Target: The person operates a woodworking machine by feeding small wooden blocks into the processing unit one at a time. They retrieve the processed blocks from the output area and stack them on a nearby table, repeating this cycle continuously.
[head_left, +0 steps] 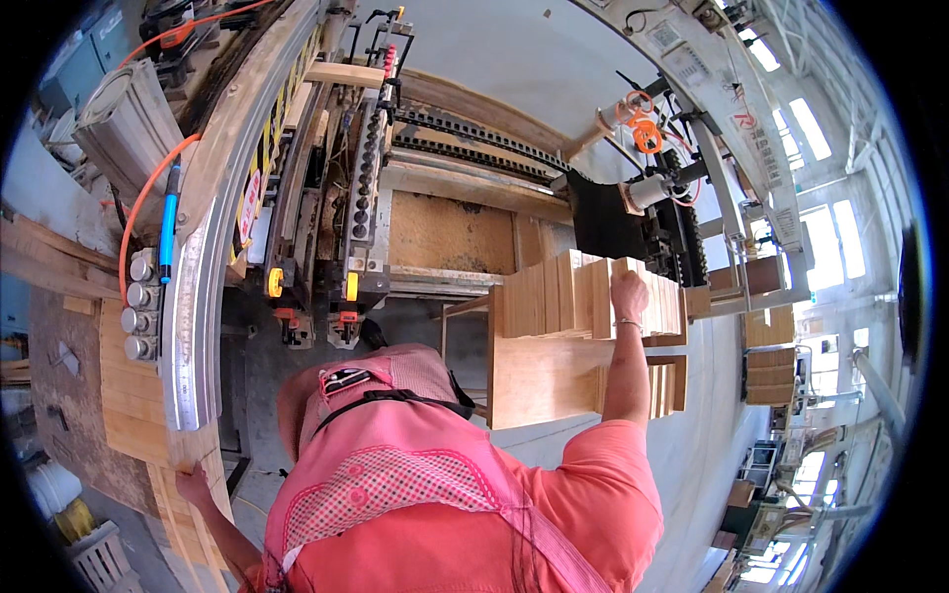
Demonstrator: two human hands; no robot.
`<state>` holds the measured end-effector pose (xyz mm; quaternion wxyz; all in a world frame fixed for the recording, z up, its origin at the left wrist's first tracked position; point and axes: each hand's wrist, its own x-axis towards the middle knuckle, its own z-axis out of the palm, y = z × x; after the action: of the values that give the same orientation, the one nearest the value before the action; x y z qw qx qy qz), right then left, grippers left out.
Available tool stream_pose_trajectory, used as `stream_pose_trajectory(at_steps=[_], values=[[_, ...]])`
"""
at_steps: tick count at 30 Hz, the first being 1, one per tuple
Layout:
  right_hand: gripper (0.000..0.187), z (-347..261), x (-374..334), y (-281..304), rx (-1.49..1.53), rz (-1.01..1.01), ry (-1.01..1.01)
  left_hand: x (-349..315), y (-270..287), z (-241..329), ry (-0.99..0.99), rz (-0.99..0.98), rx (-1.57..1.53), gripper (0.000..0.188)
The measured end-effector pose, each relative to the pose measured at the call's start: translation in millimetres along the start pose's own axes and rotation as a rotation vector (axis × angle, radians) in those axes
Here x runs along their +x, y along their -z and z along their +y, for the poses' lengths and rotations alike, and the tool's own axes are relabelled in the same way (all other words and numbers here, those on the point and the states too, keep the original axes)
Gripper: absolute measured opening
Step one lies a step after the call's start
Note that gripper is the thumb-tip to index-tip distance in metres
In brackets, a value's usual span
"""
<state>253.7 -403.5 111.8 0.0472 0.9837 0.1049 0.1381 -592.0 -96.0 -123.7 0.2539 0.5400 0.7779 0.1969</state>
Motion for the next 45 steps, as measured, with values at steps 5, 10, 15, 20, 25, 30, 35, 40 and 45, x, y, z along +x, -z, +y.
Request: stream_pose_trajectory(at_steps=[5,10,15,20,25,30,35,40,45], values=[[0.034,41,1,-5,-0.084,0.013,-0.129,5,-3,-4,0.056,-0.033,-0.077,0.027],[0.039,57,6,-6,-0.120,-0.129,-0.203,11,-8,-9,0.080,0.005,0.002,0.024],[0.044,53,10,1,-0.117,-0.249,-0.194,23,-10,-32,0.137,-0.068,-0.068,0.019],[0.048,60,9,16,-0.109,-0.267,-0.124,4,5,10,0.058,-0.078,0.001,0.020],[0.044,-15,8,56,0.040,-0.107,0.056,10,-3,-12,0.059,0.014,0.072,0.020],[0.033,-129,41,52,0.227,-0.094,0.454,5,-9,-16,0.109,0.058,-0.029,0.016],[0.033,-283,81,41,0.372,-0.083,0.828,-4,-33,-45,0.350,0.064,-0.407,0.022],[0.033,-464,113,29,0.388,-0.099,1.107,-59,-55,-93,0.294,0.338,-0.677,0.035],[0.035,-560,142,7,0.339,-0.105,1.282,-135,-109,79,0.654,0.075,-0.840,0.026]])
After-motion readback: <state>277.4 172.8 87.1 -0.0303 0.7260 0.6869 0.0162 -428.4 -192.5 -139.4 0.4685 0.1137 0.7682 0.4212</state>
